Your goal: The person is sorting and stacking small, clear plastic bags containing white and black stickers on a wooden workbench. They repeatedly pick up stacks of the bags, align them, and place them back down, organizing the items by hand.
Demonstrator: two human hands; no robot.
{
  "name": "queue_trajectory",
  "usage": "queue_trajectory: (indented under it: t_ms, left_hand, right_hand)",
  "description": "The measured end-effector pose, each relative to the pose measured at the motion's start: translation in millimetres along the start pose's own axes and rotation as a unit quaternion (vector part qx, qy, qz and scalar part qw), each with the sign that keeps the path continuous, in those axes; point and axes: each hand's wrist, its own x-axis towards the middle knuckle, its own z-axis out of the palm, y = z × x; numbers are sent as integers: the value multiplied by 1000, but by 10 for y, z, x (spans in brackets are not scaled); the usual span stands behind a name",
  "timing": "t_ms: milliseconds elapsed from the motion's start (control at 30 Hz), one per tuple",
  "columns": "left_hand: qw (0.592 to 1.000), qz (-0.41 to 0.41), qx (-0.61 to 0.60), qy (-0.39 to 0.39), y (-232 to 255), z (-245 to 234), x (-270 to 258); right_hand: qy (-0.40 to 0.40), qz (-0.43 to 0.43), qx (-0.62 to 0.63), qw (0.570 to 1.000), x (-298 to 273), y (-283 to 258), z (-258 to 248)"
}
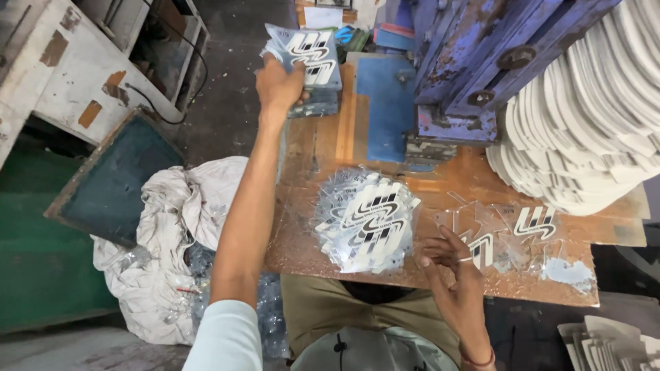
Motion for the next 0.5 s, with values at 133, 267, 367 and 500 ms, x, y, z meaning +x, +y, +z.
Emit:
queue_trajectory:
  t_ms: [133,267,367,500]
  left_hand:
    - [935,104,309,139,-579,109,432]
    - [963,77,243,89,36,-389,-1053]
    - [985,150,89,14,127,-476,-2006]
    - [963,204,167,-48,-19,-439,-2983]
  right_hand:
    - [2,1,-15,1000,-26,21,3]
    - [-10,22,-69,997,-83,-43,-57]
    - [-9,7,-25,1000,113,-113,9]
    - [-38,38,-154,987,358,-299,224]
